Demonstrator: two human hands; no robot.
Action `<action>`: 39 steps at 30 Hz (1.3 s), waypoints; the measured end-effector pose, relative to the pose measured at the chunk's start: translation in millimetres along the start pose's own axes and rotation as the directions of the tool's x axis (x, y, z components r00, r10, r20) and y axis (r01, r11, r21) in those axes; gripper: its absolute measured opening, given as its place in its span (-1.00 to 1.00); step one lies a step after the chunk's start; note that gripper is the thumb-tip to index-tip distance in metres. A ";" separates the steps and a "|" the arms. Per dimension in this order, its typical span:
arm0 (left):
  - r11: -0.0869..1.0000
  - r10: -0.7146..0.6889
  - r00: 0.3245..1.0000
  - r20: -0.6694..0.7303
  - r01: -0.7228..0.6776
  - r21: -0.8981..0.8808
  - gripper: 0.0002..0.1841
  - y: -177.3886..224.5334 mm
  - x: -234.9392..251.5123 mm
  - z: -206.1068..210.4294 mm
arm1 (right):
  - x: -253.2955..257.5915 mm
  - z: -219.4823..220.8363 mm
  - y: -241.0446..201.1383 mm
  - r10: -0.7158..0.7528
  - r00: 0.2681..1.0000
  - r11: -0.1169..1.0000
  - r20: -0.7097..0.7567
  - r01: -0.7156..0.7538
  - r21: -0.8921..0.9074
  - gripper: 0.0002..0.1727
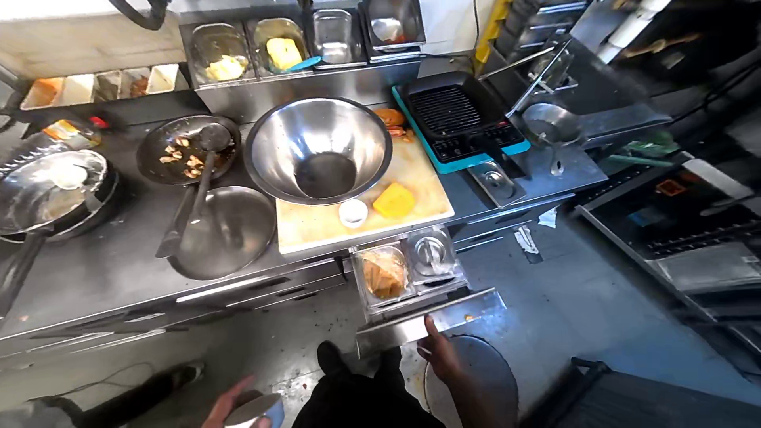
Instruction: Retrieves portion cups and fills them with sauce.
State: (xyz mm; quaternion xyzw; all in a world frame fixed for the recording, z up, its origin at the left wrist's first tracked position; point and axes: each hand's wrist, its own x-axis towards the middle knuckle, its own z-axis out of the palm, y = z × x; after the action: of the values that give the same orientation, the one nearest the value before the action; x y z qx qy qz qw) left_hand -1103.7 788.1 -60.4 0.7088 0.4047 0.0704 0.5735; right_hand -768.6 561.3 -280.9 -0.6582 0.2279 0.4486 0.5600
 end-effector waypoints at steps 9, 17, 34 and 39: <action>1.000 -0.020 0.998 0.058 0.021 -0.010 -0.18 11.2 29.4 73.7 | -47.6 -95.8 46.5 0.196 0.970 0.841 0.146 -0.089 -0.534 -0.23; 1.000 -0.025 0.999 -0.032 0.025 0.000 -0.02 -6.8 34.0 98.8 | -55.8 14.2 -72.1 -0.110 0.848 0.239 0.518 0.528 -0.815 -0.62; 0.984 -0.132 0.971 -0.198 0.104 -0.146 0.07 -53.7 2.2 65.8 | 37.8 135.5 -93.3 -0.381 0.823 -0.098 0.421 0.417 -0.903 -0.60; 0.989 -0.116 0.973 -0.198 0.096 -0.110 0.09 -53.5 35.6 71.9 | 37.2 132.7 -81.7 -0.385 0.844 0.255 0.373 0.486 -0.836 -0.64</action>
State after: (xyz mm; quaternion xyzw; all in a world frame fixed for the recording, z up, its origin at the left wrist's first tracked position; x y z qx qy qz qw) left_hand -1065.9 757.8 -143.8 0.6458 0.4945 0.1320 0.5666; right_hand -729.2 715.7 -264.9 -0.8676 -0.2713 0.3550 0.2183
